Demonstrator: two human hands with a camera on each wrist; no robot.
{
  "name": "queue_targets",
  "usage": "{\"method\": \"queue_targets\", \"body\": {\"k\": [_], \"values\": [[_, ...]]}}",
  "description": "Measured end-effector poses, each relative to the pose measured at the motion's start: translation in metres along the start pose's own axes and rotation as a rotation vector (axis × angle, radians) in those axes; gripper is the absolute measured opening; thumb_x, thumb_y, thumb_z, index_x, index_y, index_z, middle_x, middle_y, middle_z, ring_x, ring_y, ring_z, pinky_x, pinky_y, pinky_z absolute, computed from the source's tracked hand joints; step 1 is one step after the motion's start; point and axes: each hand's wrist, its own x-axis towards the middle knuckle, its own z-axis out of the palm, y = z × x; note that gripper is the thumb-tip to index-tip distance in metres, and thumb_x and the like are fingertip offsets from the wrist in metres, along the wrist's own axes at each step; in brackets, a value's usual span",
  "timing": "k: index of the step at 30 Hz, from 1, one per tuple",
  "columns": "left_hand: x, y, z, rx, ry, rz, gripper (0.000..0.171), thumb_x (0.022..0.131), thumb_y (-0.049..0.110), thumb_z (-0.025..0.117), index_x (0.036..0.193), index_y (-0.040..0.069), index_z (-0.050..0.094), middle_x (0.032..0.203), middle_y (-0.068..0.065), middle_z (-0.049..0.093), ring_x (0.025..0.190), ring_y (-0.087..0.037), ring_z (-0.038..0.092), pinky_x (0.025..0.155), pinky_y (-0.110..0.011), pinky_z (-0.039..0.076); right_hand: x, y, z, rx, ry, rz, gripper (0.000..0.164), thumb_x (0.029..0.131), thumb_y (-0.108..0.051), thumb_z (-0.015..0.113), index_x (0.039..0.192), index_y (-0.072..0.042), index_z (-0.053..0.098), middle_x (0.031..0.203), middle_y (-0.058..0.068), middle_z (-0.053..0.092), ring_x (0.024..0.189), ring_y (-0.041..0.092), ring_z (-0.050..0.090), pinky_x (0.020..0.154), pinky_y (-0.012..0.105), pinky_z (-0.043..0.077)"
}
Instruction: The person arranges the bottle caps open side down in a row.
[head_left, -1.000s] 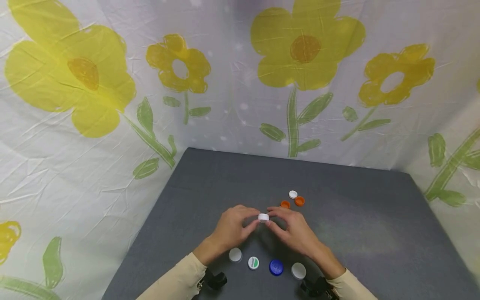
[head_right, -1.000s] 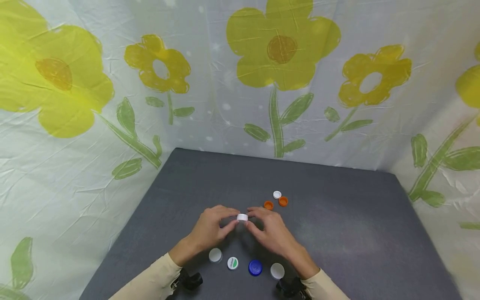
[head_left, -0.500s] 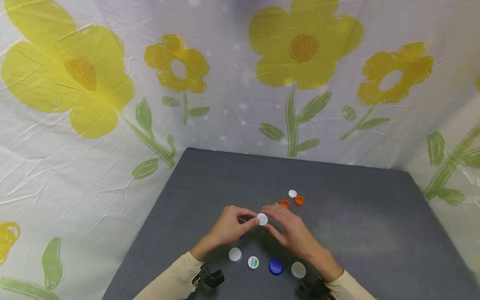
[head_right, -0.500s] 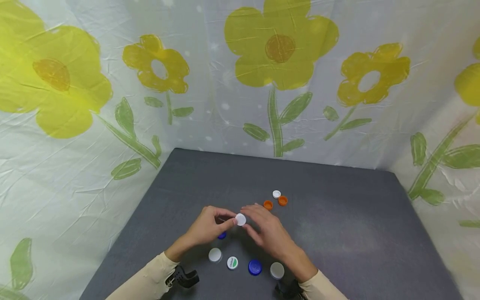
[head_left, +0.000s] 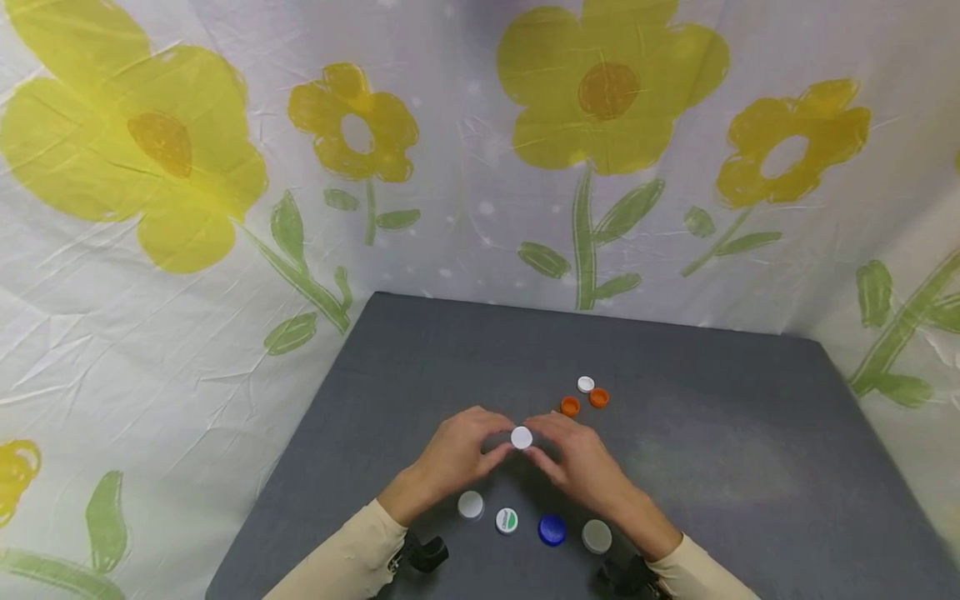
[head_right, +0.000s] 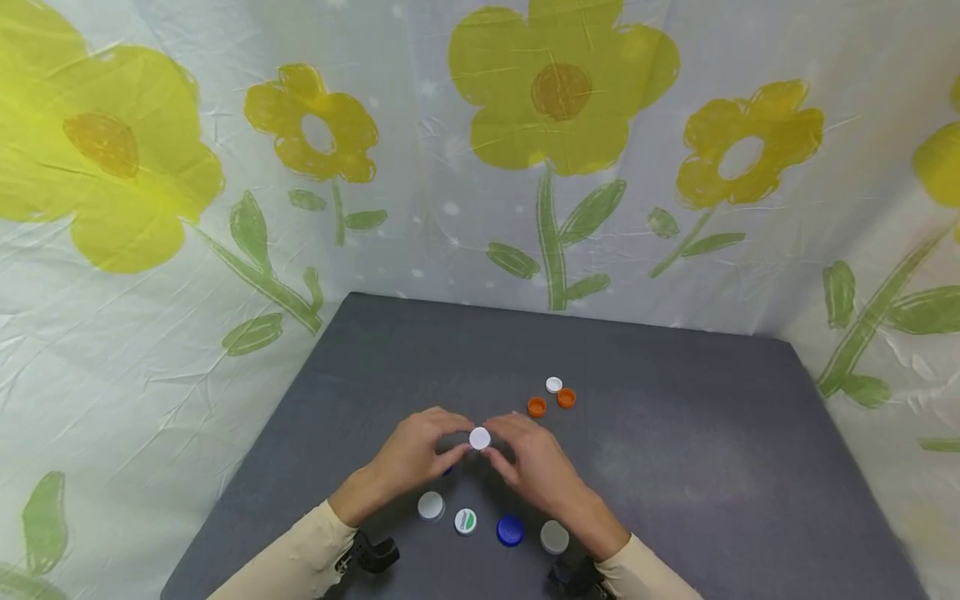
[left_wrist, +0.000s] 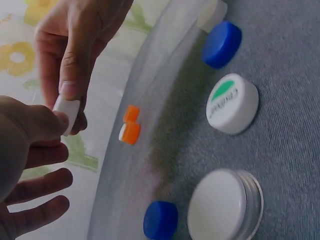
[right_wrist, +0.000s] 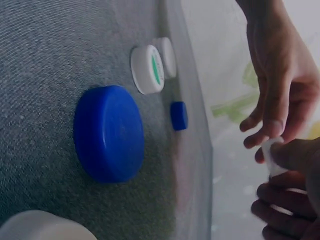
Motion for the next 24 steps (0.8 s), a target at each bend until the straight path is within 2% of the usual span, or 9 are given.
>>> {"method": "queue_targets", "body": {"k": [11, 15, 18, 24], "values": [[-0.008, -0.01, 0.013, 0.205, -0.172, 0.076, 0.013, 0.094, 0.027, 0.087, 0.102, 0.018, 0.082, 0.1, 0.005, 0.081, 0.099, -0.018, 0.073, 0.086, -0.037, 0.061, -0.002, -0.005, 0.019, -0.087, -0.175, 0.072, 0.024, 0.094, -0.013, 0.086, 0.117, -0.007, 0.081, 0.119, 0.007, 0.081, 0.112, 0.025, 0.076, 0.094, 0.046, 0.063], [-0.01, -0.013, 0.019, 0.274, -0.218, 0.096, 0.011, 0.094, 0.03, 0.086, 0.098, 0.021, 0.081, 0.099, 0.007, 0.081, 0.099, -0.018, 0.072, 0.084, -0.038, 0.059, -0.004, -0.006, 0.025, -0.118, -0.202, 0.068, 0.023, 0.093, -0.013, 0.086, 0.114, -0.006, 0.081, 0.117, 0.008, 0.081, 0.11, 0.026, 0.076, 0.093, 0.045, 0.063], [-0.01, -0.014, 0.022, 0.321, -0.25, 0.101, 0.011, 0.094, 0.032, 0.085, 0.097, 0.023, 0.081, 0.098, 0.009, 0.081, 0.099, -0.018, 0.072, 0.087, -0.04, 0.057, -0.004, -0.006, 0.029, -0.142, -0.213, 0.057, 0.021, 0.092, -0.013, 0.087, 0.11, -0.006, 0.081, 0.114, 0.008, 0.08, 0.107, 0.026, 0.076, 0.093, 0.045, 0.062], [-0.013, -0.013, 0.026, 0.383, -0.296, 0.103, 0.012, 0.095, 0.037, 0.084, 0.098, 0.025, 0.083, 0.1, 0.011, 0.082, 0.101, -0.017, 0.072, 0.098, -0.044, 0.054, -0.007, -0.006, 0.035, -0.169, -0.236, 0.026, 0.021, 0.091, -0.013, 0.089, 0.108, -0.004, 0.081, 0.112, 0.009, 0.08, 0.107, 0.028, 0.077, 0.105, 0.051, 0.059]]}}
